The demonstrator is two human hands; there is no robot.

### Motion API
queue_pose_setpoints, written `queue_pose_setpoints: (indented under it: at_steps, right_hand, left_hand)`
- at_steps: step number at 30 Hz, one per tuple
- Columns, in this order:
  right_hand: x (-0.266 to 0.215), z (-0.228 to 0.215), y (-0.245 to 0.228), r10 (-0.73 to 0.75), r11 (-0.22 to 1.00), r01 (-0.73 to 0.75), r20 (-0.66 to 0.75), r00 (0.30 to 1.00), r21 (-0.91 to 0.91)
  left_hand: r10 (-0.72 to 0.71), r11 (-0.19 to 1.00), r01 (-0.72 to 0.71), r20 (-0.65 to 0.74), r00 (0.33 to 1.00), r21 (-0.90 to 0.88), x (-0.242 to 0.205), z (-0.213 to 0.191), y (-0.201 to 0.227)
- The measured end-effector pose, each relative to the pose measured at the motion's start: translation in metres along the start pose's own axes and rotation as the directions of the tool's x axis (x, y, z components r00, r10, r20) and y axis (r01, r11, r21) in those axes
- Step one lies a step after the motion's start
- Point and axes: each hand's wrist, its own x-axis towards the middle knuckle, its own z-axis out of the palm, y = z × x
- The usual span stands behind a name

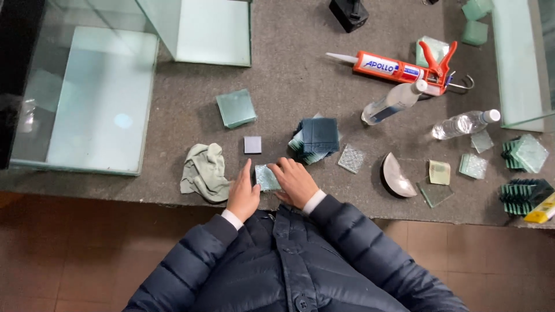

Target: Inspecting and organizing small glass pieces on a workbench and retrieving more from a storage box.

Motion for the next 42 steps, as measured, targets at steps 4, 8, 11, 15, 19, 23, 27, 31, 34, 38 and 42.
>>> queue_pose_setpoints:
  at_steps: [4, 8, 11, 15, 19, 23, 27, 31, 34, 38, 42]
  right_hand:
    - [0.018, 0.010, -0.006, -0.075, 0.992, 0.077, 0.024, 0.997, -0.100]
    - [0.025, 0.016, -0.005, -0.090, 0.986, 0.095, 0.038, 0.995, -0.134]
    - [0.026, 0.006, -0.008, -0.101, 0.983, 0.108, 0.055, 0.993, -0.147]
    - [0.023, 0.007, -0.008, -0.099, 0.986, 0.107, 0.070, 0.993, -0.125]
    - [0.020, 0.005, -0.009, -0.091, 0.990, 0.097, 0.064, 0.994, -0.100]
    - [0.017, 0.010, -0.009, -0.094, 0.992, 0.096, 0.029, 0.995, -0.079]
    - [0.014, 0.011, -0.010, -0.073, 0.994, 0.073, 0.005, 0.997, -0.076]
    - [-0.009, 0.003, -0.006, -0.025, 1.000, 0.025, -0.013, 1.000, 0.006]
    - [-0.056, 0.010, 0.022, 0.070, 0.991, -0.072, 0.019, 0.997, 0.115]
    - [-0.111, 0.030, 0.100, 0.379, 0.926, -0.375, 0.115, 0.918, -0.053]
    - [-0.114, 0.062, 0.175, 0.519, 0.840, -0.491, 0.081, 0.851, -0.233]
  left_hand:
    - [-0.104, 0.875, 0.129, 0.080, 0.991, -0.467, 0.014, 0.026, -0.042]
    - [-0.152, 0.774, 0.223, 0.168, 0.974, -0.593, 0.018, 0.035, -0.050]
    - [-0.120, 0.751, 0.221, 0.201, 0.972, -0.622, 0.003, 0.004, -0.014]
    - [-0.129, 0.712, 0.267, 0.253, 0.959, -0.649, -0.010, -0.014, 0.010]
    - [-0.113, 0.753, 0.238, 0.236, 0.965, -0.613, -0.014, -0.023, 0.023]
    - [-0.079, 0.858, 0.175, 0.213, 0.974, -0.482, -0.016, -0.028, 0.026]
    - [-0.063, 0.905, 0.136, 0.189, 0.980, -0.404, -0.017, -0.026, 0.026]
    - [-0.049, 0.913, 0.107, 0.153, 0.987, -0.393, -0.019, -0.028, 0.026]
    - [-0.036, 0.912, 0.078, 0.111, 0.993, -0.403, -0.017, -0.021, 0.013]
    - [-0.052, 0.903, 0.083, 0.085, 0.995, -0.421, -0.018, -0.019, 0.006]
    - [-0.044, 0.927, 0.075, 0.093, 0.995, -0.367, -0.026, -0.018, 0.014]
